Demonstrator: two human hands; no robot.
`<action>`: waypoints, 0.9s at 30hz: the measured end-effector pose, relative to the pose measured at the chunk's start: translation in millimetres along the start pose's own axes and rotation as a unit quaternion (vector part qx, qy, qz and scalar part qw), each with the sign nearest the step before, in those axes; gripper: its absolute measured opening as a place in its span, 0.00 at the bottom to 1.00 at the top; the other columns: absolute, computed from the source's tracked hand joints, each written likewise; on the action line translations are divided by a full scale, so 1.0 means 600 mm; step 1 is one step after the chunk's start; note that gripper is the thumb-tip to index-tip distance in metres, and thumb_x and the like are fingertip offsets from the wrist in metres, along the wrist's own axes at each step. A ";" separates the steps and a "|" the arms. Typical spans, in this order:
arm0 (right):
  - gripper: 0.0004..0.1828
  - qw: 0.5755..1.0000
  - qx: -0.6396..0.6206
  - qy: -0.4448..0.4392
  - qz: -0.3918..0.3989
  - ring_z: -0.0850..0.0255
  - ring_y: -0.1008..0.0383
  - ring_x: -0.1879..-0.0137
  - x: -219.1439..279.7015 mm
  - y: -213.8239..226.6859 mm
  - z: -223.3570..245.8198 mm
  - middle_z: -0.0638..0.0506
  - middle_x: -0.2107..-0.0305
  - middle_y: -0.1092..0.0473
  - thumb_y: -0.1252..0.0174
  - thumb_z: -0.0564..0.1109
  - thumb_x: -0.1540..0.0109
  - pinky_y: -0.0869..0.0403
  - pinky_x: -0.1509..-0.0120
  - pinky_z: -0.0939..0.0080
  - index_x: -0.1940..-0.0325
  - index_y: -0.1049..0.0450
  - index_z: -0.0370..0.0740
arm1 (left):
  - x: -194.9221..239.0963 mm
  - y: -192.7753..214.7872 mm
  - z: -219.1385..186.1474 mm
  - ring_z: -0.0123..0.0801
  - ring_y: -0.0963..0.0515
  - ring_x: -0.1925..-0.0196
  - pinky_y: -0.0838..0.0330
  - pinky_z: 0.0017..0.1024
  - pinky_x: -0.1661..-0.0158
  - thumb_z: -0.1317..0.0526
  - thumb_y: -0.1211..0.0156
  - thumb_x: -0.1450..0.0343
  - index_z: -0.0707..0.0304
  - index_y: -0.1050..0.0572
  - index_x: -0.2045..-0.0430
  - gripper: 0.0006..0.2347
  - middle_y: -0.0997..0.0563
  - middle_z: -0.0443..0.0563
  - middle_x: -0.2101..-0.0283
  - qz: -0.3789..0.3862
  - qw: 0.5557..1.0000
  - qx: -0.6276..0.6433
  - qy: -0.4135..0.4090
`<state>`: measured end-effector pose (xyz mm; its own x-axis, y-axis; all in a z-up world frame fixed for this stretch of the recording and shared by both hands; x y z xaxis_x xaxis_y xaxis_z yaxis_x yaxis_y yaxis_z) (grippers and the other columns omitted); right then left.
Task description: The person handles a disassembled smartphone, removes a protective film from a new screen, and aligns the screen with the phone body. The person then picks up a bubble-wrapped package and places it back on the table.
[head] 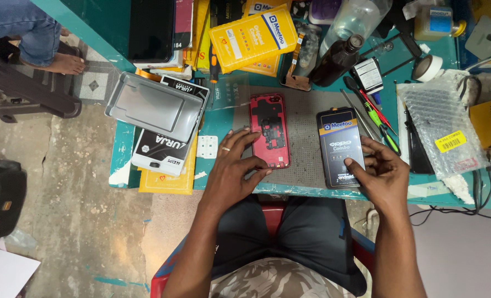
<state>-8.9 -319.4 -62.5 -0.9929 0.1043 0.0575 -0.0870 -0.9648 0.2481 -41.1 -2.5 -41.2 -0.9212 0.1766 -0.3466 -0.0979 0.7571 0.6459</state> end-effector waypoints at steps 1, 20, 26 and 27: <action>0.30 1.000 -0.001 0.000 0.001 0.67 0.24 0.57 0.000 0.000 0.000 0.43 0.53 0.23 0.33 0.30 0.43 0.23 0.55 0.69 0.37 0.29 0.26 | 0.000 0.000 0.000 0.52 0.33 0.30 0.46 0.52 0.29 0.57 0.26 0.37 0.60 0.16 0.75 0.07 0.25 0.57 0.40 -0.001 1.000 -0.001 -0.001; 0.30 1.000 0.006 0.000 -0.005 0.68 0.24 0.57 0.001 0.000 -0.002 0.43 0.52 0.23 0.33 0.30 0.44 0.23 0.55 0.70 0.37 0.29 0.26 | -0.001 0.004 -0.008 0.54 0.34 0.31 0.40 0.48 0.33 0.57 0.22 0.40 0.63 0.21 0.77 0.12 0.26 0.57 0.41 -0.022 1.000 -0.010 0.015; 0.30 1.000 0.007 0.003 -0.004 0.67 0.24 0.57 0.001 0.000 -0.002 0.42 0.52 0.23 0.33 0.29 0.43 0.23 0.55 0.69 0.37 0.29 0.26 | -0.002 0.005 -0.010 0.54 0.33 0.32 0.40 0.49 0.33 0.57 0.23 0.40 0.63 0.22 0.77 0.12 0.25 0.57 0.43 -0.025 1.000 -0.010 0.014; 0.30 1.000 0.001 0.003 -0.003 0.67 0.24 0.57 0.001 0.000 -0.002 0.42 0.52 0.23 0.33 0.29 0.43 0.23 0.55 0.69 0.37 0.29 0.26 | -0.002 0.006 -0.010 0.54 0.32 0.33 0.41 0.50 0.33 0.57 0.23 0.40 0.63 0.22 0.78 0.12 0.24 0.58 0.44 -0.033 0.999 -0.013 0.010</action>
<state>-9.3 -319.4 -63.6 -0.9929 0.1079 0.0502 -0.0922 -0.9639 0.2499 -42.4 -3.9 -34.6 -0.9201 0.1135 -0.3749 -0.1683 0.7496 0.6401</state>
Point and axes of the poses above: each hand's wrist, its own x-axis away from the middle knuckle, its own y-axis out of the back of the hand, z = x × y, the point moved 1 cm from there along -x, towards the middle knuckle
